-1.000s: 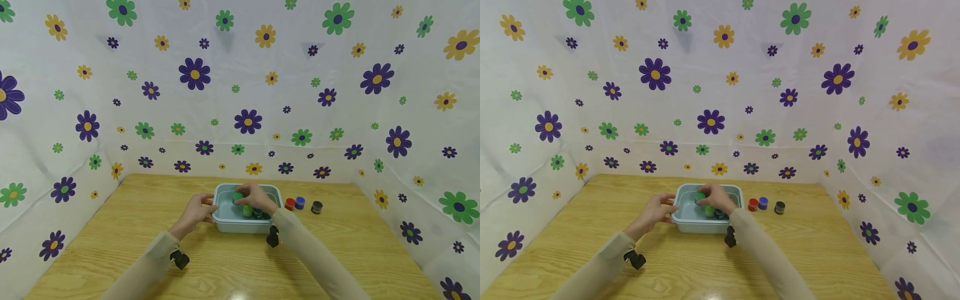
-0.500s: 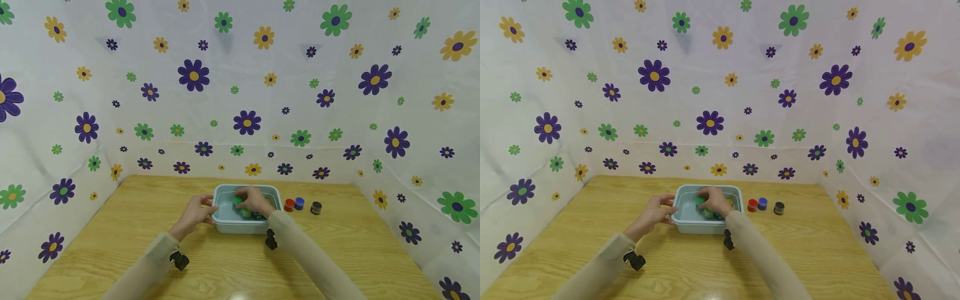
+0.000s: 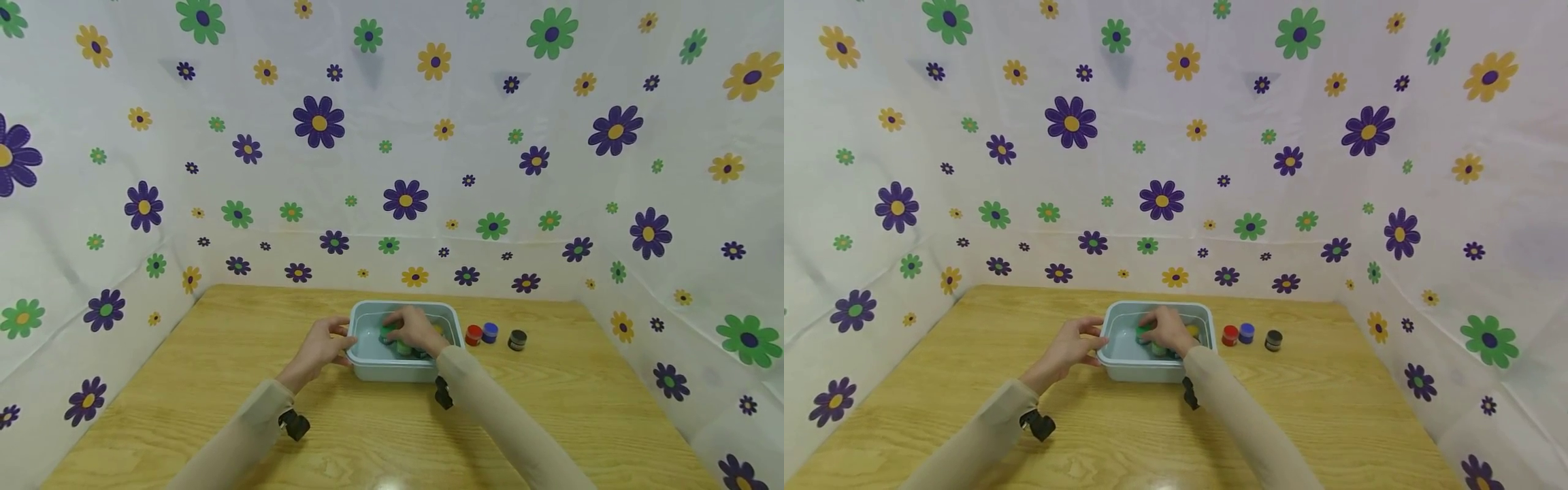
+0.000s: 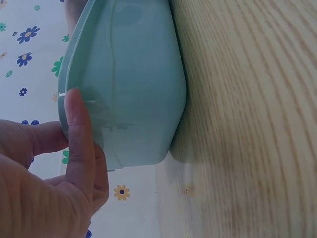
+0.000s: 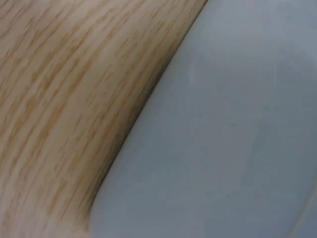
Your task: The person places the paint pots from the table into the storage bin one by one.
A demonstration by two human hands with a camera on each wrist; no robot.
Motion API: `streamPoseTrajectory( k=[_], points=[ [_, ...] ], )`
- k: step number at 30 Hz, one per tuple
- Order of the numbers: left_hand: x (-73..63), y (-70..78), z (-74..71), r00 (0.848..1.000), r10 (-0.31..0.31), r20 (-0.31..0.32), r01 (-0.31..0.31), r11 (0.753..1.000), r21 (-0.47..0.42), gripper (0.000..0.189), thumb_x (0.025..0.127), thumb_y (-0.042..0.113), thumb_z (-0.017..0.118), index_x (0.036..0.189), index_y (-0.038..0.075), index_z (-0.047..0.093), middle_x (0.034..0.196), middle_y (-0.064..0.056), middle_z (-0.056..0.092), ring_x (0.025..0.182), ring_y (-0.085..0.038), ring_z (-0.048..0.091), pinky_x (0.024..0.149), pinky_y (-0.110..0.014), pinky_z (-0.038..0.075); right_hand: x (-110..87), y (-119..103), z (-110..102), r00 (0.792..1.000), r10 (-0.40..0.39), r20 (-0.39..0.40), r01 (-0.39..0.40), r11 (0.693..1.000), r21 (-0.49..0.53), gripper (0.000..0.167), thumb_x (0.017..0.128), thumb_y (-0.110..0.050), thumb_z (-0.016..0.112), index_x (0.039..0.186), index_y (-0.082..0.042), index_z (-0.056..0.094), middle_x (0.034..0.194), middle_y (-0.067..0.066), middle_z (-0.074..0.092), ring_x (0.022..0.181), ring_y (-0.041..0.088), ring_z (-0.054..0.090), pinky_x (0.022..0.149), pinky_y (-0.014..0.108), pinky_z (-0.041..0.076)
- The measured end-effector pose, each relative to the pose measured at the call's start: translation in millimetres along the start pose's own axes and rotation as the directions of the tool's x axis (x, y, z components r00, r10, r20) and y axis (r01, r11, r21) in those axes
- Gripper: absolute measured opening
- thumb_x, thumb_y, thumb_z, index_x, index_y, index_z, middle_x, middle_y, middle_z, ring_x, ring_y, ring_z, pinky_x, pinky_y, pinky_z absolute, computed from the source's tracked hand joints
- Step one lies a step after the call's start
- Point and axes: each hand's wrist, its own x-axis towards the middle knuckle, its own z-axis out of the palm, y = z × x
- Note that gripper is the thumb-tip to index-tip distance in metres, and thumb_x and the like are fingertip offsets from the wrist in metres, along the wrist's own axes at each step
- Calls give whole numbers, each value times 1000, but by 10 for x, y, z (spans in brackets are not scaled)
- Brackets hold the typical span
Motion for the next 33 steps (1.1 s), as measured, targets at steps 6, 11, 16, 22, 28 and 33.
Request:
streamPoseTrajectory(
  k=[6,11,16,22,28,33],
  points=[
    [19,18,-5,1000,-3,-2,3,1000,6,47,91,1,65,137,0,53,113,-20,54,75,-22,64,56,-35,61,1,-22,-43,1000,6,-6,-6,1000,-6,24,83,-6,77,107,-6,76,104,7,73,85,13,63,74,26,55],
    [28,31,-9,1000,-3,-5,3,1000,14,49,91,1,66,137,0,53,112,-20,54,76,-22,64,56,-35,61,-13,-28,-87,1000,2,4,-2,1000,8,26,83,-5,76,109,-5,75,106,8,73,90,16,65,77,29,56],
    [24,19,-7,1000,-9,-12,9,1000,12,48,90,1,67,136,0,54,111,-19,54,77,-23,64,56,-35,61,-32,13,-127,1000,-12,18,11,999,53,27,84,-5,75,111,-6,74,108,8,74,90,16,65,79,31,57],
    [14,10,7,1000,-9,-16,9,1000,2,46,90,1,67,135,0,55,112,-20,54,78,-24,64,55,-36,61,-106,73,-225,998,-45,48,39,992,118,26,87,-6,73,113,-5,73,109,9,73,94,17,66,85,34,57],
    [5,-6,12,1000,-17,-14,17,1000,-4,46,90,1,67,135,1,56,112,-20,55,78,-24,64,56,-36,61,-250,58,-429,991,-68,113,35,962,271,32,91,-7,68,123,-2,67,119,14,69,107,23,66,90,36,58],
    [2,10,12,1000,-14,-12,14,1000,-8,47,90,1,67,136,0,55,112,-20,55,79,-25,65,56,-36,61,-354,67,-618,989,-72,126,31,952,305,31,93,-7,66,123,-5,66,124,16,66,110,24,64,91,34,57]
  ],
)
